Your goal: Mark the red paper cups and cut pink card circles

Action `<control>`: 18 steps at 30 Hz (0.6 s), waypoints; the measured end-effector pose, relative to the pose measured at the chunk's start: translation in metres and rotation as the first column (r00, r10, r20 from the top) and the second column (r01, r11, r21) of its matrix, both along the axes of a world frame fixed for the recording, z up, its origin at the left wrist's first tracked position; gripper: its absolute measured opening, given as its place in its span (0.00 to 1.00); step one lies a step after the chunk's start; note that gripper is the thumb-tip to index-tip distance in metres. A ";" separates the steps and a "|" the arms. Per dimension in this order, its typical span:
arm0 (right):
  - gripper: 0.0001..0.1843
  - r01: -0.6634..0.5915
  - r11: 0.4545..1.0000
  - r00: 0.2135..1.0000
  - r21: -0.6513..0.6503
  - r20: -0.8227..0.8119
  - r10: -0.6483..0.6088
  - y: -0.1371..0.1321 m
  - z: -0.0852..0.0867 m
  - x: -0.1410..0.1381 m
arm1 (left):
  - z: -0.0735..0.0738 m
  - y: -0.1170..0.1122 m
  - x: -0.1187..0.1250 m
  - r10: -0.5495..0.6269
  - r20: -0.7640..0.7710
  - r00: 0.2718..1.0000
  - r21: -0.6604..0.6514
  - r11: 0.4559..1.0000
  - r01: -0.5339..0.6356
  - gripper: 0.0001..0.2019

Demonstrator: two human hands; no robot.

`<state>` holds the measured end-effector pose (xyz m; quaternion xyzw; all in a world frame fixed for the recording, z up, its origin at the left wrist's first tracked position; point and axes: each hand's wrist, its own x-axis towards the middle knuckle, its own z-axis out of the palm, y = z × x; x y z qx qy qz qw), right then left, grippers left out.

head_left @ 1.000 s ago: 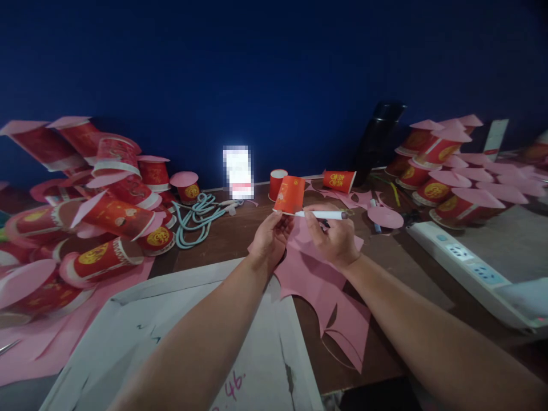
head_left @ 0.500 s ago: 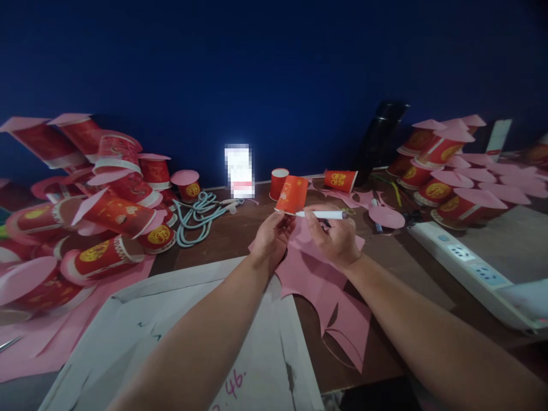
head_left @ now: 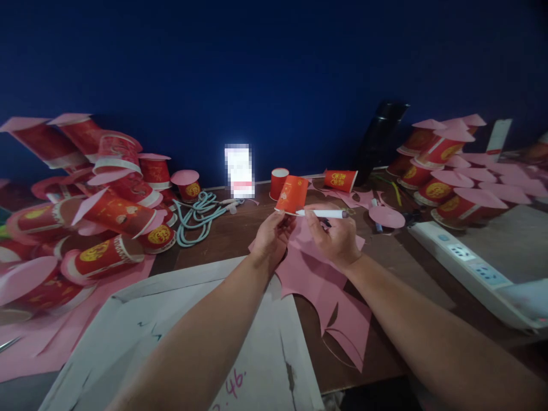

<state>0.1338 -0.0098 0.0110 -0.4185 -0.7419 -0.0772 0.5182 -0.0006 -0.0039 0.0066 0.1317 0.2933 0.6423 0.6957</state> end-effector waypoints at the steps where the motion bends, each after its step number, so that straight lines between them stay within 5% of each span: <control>1: 0.07 0.003 1.000 1.000 0.004 0.005 -0.003 0.000 0.000 0.000 | 0.000 0.000 0.000 0.001 -0.002 1.000 0.003 1.000 -0.001 0.01; 18: 0.07 -0.001 1.000 1.000 0.017 -0.003 0.001 0.000 0.001 -0.001 | 0.000 0.000 0.000 0.007 -0.008 1.000 -0.007 1.000 -0.007 0.01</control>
